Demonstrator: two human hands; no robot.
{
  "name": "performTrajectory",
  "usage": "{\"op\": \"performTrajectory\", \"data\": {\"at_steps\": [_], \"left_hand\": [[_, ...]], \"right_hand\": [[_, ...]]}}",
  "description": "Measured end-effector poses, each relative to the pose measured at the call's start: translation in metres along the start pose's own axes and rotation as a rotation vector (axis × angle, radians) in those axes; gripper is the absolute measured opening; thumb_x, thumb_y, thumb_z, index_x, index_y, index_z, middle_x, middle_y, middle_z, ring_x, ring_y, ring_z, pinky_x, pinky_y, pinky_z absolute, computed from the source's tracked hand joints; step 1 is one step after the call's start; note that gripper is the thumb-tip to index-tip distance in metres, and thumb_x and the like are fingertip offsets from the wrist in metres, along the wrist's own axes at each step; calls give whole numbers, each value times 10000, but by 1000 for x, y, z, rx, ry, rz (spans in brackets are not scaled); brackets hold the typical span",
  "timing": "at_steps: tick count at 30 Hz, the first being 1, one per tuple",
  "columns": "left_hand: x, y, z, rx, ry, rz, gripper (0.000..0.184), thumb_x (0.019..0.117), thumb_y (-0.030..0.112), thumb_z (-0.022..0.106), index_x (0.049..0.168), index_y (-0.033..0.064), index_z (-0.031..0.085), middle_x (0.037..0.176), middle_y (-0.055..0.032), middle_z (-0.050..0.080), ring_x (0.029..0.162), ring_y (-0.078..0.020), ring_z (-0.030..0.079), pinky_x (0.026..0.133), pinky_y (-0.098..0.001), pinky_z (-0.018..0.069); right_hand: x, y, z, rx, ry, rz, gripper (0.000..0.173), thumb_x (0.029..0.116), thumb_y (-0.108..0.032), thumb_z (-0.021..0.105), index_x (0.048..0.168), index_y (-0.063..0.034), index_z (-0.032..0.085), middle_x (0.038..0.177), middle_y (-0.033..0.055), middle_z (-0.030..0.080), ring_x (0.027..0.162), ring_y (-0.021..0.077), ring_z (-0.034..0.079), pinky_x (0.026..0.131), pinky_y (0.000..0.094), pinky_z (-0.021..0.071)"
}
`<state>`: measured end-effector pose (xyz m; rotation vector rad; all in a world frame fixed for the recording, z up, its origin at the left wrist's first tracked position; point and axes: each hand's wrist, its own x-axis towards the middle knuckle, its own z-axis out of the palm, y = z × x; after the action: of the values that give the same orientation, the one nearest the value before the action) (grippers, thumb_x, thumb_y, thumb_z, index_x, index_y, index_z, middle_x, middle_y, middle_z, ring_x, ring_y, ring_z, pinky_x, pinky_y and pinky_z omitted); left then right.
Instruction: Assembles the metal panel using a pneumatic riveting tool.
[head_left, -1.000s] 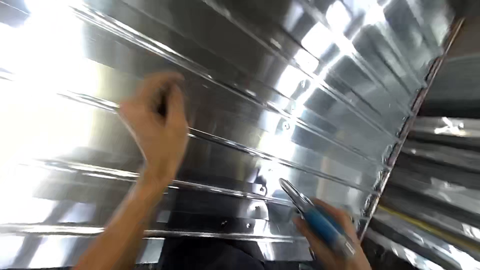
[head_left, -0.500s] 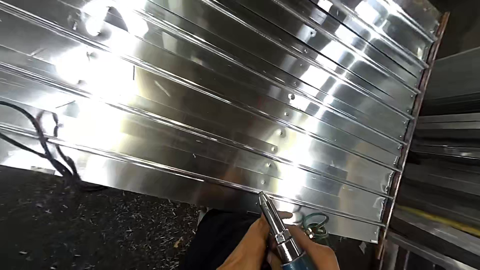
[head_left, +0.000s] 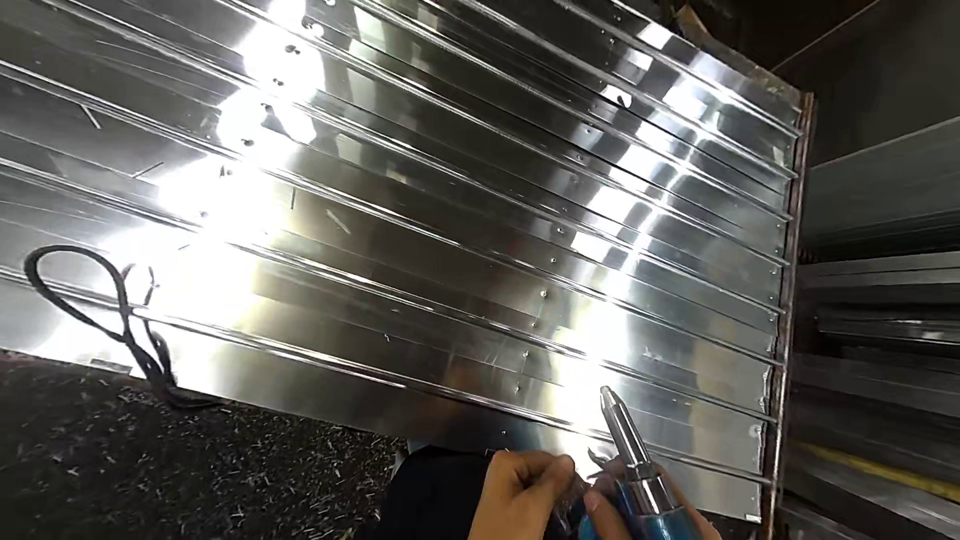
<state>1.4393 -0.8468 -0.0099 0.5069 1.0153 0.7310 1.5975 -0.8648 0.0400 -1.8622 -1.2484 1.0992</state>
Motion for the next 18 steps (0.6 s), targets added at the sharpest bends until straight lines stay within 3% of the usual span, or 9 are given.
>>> {"op": "performTrajectory", "data": {"at_steps": [3,8,11,13,15,18], "left_hand": [[13,11,-1,-1,-34,-41,271,1014,130,611,772,54,707,585,58,553,490,-7,450,475,-196,377],[25,26,-19,113,-135,43,176,991,139,659,875,37,743,644,58,624,537,12,516,515,-180,435],[43,31,-28,158,6,109,168,978,143,652,861,67,745,639,78,616,522,22,509,486,-168,426],[60,39,-35,52,151,119,175,970,152,652,845,86,755,614,75,596,476,13,468,433,-165,388],[74,48,-41,-42,257,94,189,955,155,659,812,85,761,586,46,582,442,-10,436,406,-179,360],[88,55,-41,-104,292,33,199,944,142,658,782,81,755,568,28,570,426,-14,412,394,-175,332]], "right_hand": [[3,-5,-1,-6,-58,-17,304,808,-49,803,1054,70,669,867,86,749,770,159,732,726,352,639],[14,-12,3,-110,-62,5,343,790,-109,832,1047,68,691,849,89,749,753,132,726,718,319,633],[25,-17,6,-142,-67,-72,352,830,-206,830,1040,61,735,824,82,762,726,74,719,705,267,620],[32,-19,7,-102,-111,-144,364,881,-260,792,1070,48,750,870,88,772,787,49,722,754,243,611],[38,-22,6,-68,-198,-146,396,918,-275,745,1113,69,738,929,130,774,849,90,735,806,277,612],[46,-24,7,-133,-222,-95,393,909,-266,741,1116,67,743,908,149,770,806,116,732,768,283,606]]}}
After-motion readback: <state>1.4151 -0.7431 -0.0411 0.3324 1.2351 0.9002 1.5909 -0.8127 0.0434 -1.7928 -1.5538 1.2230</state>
